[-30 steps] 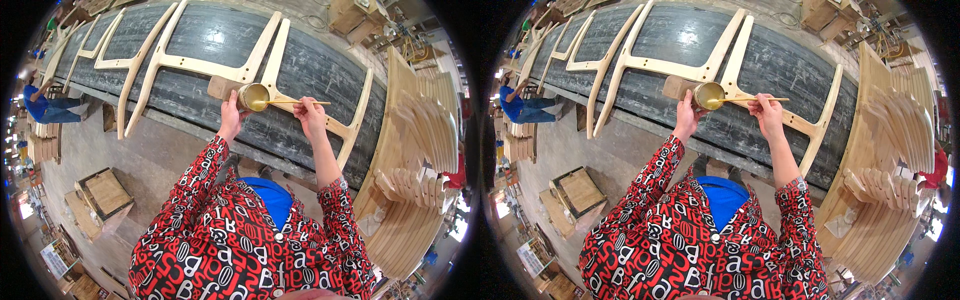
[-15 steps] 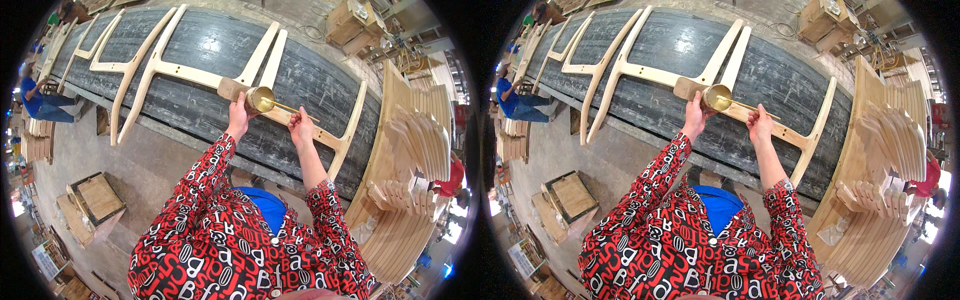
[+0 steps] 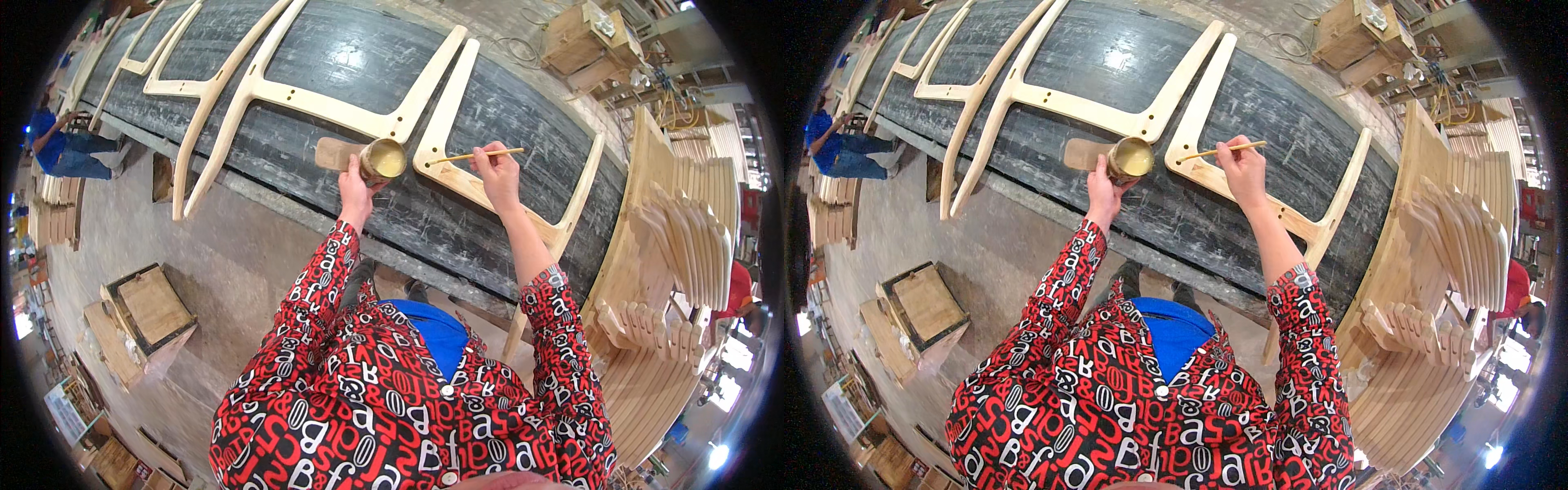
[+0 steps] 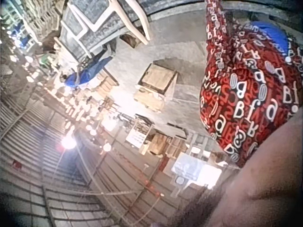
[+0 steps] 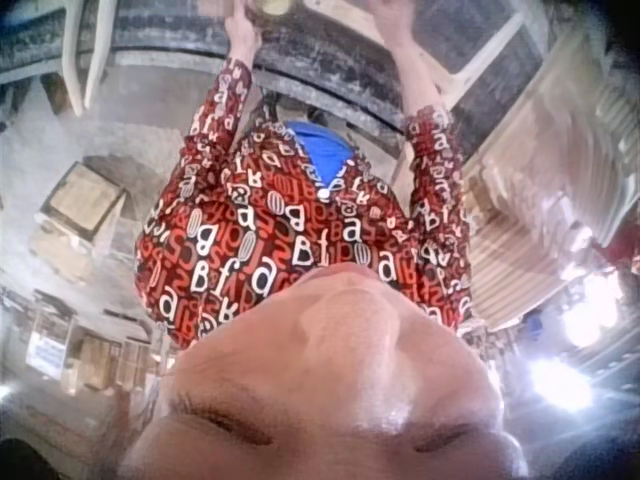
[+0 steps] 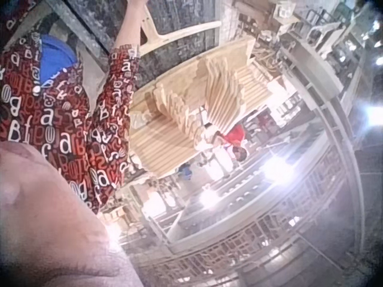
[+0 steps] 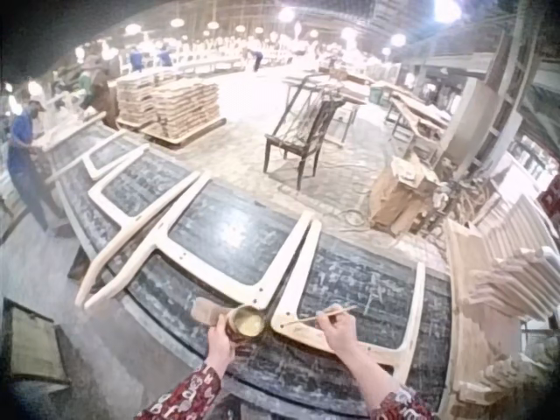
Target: The person applies glue to the pre-drilled holes of wooden chair leg frames using a small brush and a container of glue. They repeatedly dip the brush into the container and apply glue to each hole on multiple frames laid out on a workbench.
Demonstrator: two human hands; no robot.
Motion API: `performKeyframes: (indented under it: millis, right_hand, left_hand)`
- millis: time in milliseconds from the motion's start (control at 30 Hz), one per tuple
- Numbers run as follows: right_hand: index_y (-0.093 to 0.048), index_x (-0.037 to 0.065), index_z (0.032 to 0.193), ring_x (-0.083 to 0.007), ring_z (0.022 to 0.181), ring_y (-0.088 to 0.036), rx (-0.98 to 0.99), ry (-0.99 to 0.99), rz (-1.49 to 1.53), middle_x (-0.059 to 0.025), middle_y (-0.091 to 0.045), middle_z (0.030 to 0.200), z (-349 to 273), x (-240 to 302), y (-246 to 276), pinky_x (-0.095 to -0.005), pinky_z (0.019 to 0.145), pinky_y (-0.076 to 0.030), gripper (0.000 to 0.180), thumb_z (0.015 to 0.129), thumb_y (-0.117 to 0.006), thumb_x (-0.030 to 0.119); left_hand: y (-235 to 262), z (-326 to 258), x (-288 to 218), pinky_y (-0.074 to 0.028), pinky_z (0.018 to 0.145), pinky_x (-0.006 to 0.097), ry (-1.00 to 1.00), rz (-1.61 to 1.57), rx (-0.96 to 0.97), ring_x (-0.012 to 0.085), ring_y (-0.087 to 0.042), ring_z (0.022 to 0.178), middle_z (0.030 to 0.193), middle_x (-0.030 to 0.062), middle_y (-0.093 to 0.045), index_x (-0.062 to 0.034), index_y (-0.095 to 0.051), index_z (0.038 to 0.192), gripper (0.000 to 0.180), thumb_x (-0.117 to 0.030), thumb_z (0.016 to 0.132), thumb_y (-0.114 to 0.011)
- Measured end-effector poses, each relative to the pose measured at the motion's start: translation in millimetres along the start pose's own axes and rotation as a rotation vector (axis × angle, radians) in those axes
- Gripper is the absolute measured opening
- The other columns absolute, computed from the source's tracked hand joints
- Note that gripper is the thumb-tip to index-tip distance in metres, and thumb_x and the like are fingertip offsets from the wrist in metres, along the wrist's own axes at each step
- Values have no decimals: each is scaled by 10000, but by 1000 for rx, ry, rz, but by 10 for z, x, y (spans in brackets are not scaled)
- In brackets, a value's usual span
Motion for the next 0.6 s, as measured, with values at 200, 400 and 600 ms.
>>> performKeyframes:
  millis: [200,400,600]
  right_hand:
    - [-539,1,776,-155,528,-523,106,140,-257,-91,-554,595,30,34,-180,-285,524,-428,220,856,-608,195]
    - [-534,2,780,-193,520,-526,169,191,-324,-117,-537,590,53,5,-329,-294,520,-427,212,847,-614,187]
    - [-531,0,783,-188,529,-520,159,157,-344,-111,-535,590,122,182,-299,-303,534,-429,215,852,-607,190]
  left_hand:
    - [440,-78,-167,-547,764,483,-39,-68,-42,282,-581,1018,1178,139,-524,-9,-442,1203,437,-368,976,-340]
    - [578,-218,-252,-550,774,482,-41,-47,-102,290,-557,1048,1182,142,-502,-3,-409,1217,453,-379,975,-338]
    - [692,-255,-290,-548,774,477,-74,-56,-114,273,-560,1036,1163,128,-514,-8,-447,1179,447,-392,969,-352]
Point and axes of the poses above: each hand's wrist, its own z-axis towards the middle knuckle, its own y-axis out of the back of the hand, x = y × z, the point moved 3 cm from there along z, towards the middle knuckle
